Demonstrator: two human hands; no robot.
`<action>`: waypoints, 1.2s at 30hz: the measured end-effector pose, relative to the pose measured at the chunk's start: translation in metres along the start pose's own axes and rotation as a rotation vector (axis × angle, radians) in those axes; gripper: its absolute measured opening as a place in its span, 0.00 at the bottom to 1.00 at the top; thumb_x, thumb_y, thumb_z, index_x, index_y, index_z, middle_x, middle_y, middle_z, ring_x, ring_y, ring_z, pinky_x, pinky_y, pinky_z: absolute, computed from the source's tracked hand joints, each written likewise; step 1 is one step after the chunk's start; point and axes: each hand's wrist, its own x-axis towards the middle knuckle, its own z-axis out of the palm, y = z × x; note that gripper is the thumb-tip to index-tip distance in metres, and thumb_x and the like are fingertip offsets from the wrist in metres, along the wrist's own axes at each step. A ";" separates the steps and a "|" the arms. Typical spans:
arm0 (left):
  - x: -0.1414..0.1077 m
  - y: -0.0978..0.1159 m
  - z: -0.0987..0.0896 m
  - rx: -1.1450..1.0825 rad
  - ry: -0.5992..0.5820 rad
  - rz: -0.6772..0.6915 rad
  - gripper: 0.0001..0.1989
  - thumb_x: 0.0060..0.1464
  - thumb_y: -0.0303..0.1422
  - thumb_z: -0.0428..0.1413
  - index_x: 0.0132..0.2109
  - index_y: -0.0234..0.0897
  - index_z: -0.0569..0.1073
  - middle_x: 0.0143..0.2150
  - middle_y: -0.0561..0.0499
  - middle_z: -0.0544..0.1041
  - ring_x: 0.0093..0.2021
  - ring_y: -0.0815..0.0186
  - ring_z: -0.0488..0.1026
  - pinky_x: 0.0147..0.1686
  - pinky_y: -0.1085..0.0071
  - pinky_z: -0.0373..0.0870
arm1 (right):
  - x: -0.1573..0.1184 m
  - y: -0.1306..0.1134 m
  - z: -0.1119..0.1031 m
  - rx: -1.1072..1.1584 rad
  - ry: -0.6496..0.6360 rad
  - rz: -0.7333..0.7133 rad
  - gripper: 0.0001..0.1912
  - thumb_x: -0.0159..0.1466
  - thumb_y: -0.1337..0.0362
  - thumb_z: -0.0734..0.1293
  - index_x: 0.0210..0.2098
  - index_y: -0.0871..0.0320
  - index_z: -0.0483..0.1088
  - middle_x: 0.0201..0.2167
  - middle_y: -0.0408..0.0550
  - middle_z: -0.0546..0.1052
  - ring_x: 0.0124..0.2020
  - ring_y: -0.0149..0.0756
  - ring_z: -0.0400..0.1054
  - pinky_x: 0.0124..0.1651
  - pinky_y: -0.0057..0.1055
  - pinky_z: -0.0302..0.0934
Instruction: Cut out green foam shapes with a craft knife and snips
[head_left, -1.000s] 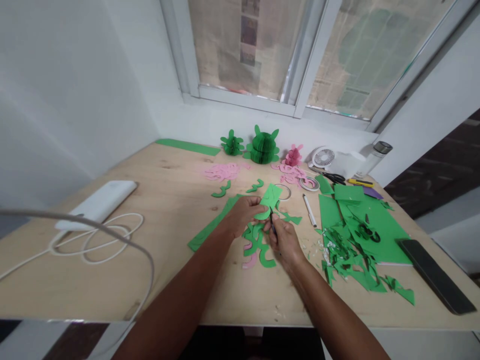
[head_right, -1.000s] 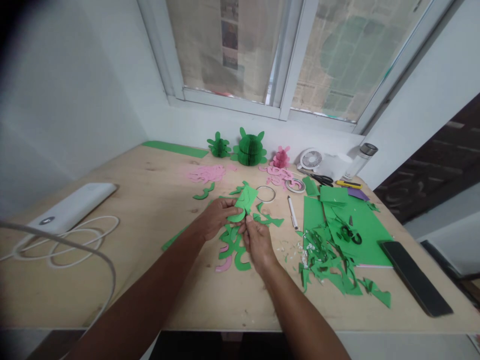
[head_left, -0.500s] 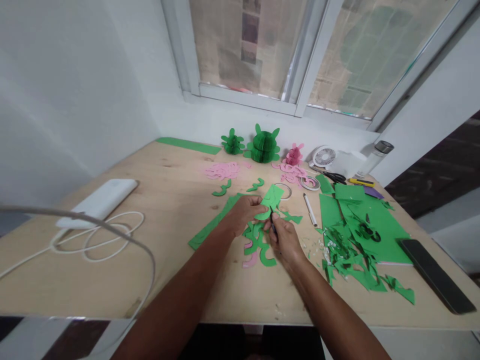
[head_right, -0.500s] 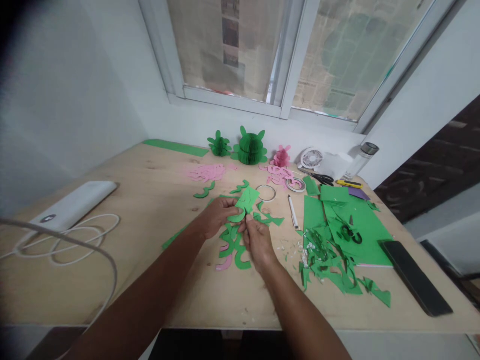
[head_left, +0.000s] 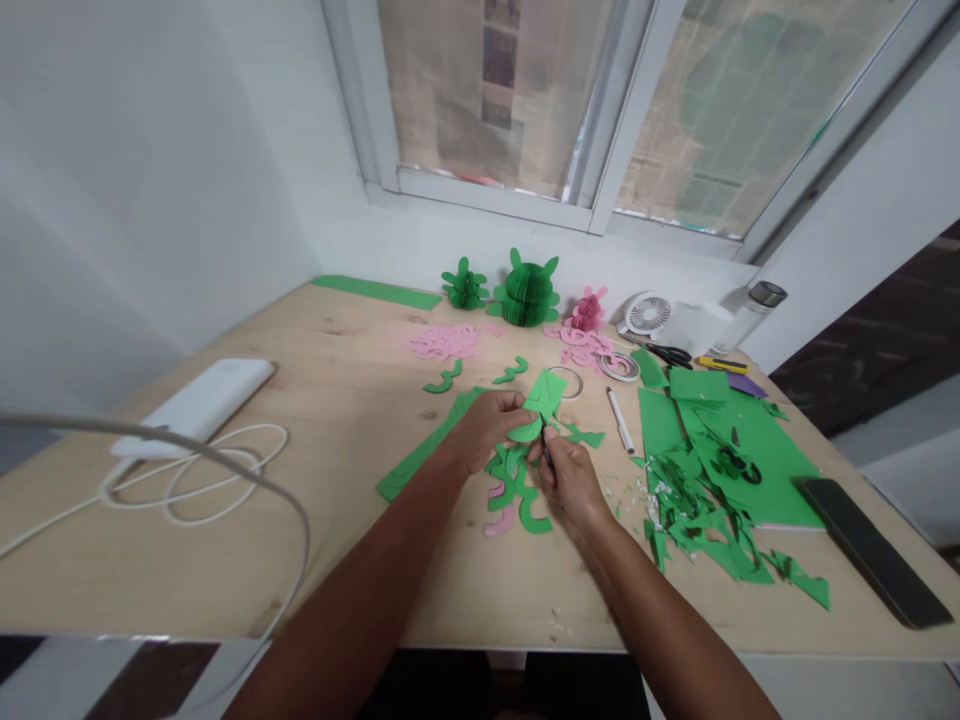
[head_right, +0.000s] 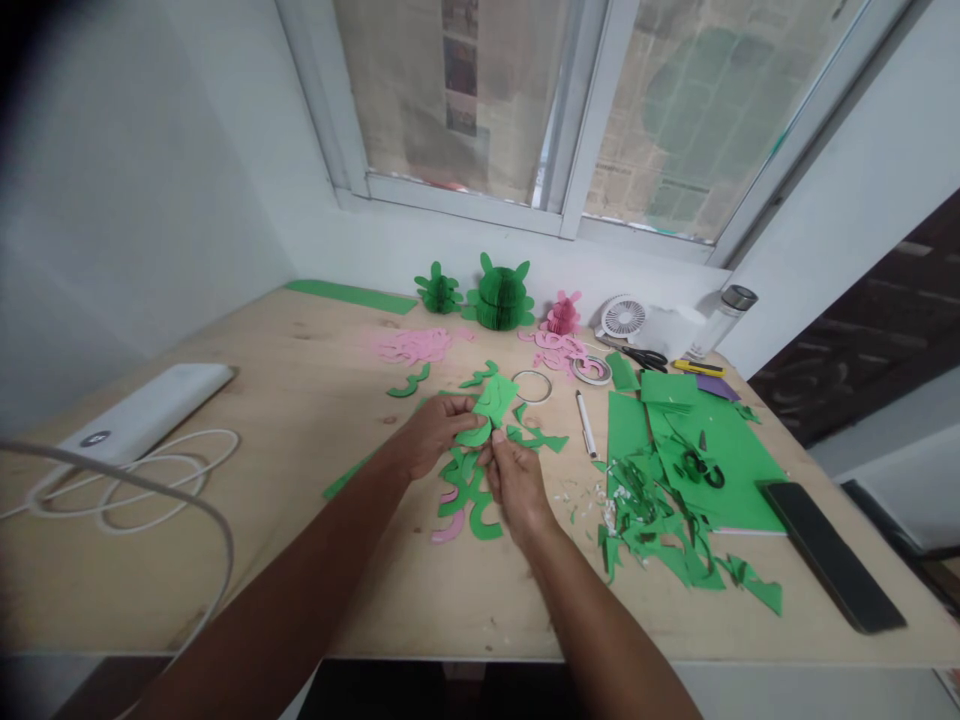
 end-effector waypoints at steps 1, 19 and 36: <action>0.000 0.000 0.000 0.009 0.003 0.002 0.13 0.43 0.37 0.62 0.23 0.36 0.66 0.16 0.55 0.71 0.17 0.71 0.67 0.20 0.75 0.60 | 0.000 0.000 0.000 0.000 -0.003 0.002 0.28 0.54 0.38 0.66 0.21 0.59 0.67 0.07 0.32 0.54 0.10 0.23 0.42 0.15 0.26 0.33; 0.000 0.000 -0.002 0.001 0.063 -0.025 0.11 0.39 0.34 0.62 0.23 0.36 0.67 0.19 0.55 0.70 0.19 0.72 0.64 0.21 0.75 0.59 | 0.005 0.006 -0.004 -0.009 -0.005 -0.002 0.27 0.55 0.39 0.66 0.21 0.59 0.67 0.07 0.31 0.52 0.10 0.22 0.40 0.16 0.27 0.31; 0.006 -0.005 -0.012 0.092 0.052 -0.013 0.12 0.38 0.36 0.61 0.22 0.35 0.67 0.18 0.56 0.68 0.19 0.73 0.62 0.20 0.76 0.57 | 0.005 0.005 -0.006 -0.098 -0.023 -0.039 0.28 0.56 0.38 0.65 0.21 0.59 0.68 0.07 0.33 0.54 0.11 0.23 0.42 0.17 0.28 0.32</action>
